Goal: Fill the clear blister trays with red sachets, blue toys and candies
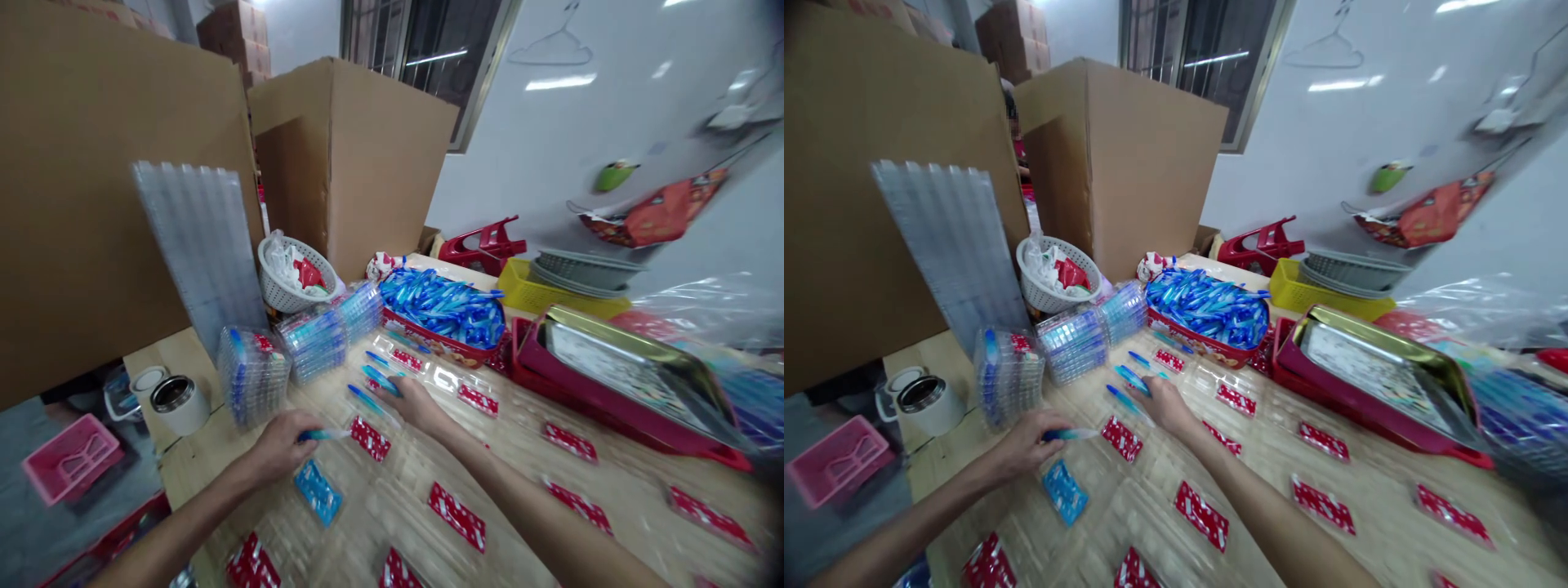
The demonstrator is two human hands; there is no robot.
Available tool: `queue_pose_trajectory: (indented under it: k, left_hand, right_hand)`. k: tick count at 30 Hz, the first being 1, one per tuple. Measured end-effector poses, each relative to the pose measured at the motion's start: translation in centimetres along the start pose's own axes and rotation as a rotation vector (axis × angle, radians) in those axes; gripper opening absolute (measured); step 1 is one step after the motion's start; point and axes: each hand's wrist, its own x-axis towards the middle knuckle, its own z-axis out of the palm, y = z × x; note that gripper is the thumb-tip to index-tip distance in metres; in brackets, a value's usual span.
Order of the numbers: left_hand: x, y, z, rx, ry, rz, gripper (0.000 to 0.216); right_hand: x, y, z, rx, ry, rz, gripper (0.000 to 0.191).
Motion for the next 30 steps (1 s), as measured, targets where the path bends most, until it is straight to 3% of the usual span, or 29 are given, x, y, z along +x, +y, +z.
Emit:
queue_pose_trajectory:
  k: [5,11,16,22,27,30]
  left_hand:
    - [1.4,1.0,1.2,0.384,-0.126,0.243,0.019]
    - [1.7,1.0,2.7,0.434,-0.084,0.298,0.033]
    - [-0.3,-1.2,1.1,0.166,0.101,0.11,0.032]
    - [-5.5,-4.2,-0.1,0.035,0.309,-0.087,0.025]
    - [-9.4,-5.9,0.5,-0.064,0.483,-0.226,0.027]
    - [-10.8,-6.7,1.1,-0.107,0.561,-0.296,0.027]
  right_hand:
    - [-2.8,0.5,-0.1,0.24,0.015,0.018,0.039]
    - [-6.9,-1.5,0.6,0.428,-0.058,0.108,0.035]
    - [-10.1,-5.6,4.0,0.45,-0.117,-0.017,0.028]
    - [-12.5,-11.0,9.8,0.278,-0.06,-0.166,0.033]
    - [-12.1,-15.3,10.7,-0.004,-0.183,-0.129,0.037]
    - [-11.8,-16.4,10.7,-0.113,-0.184,-0.111,0.034]
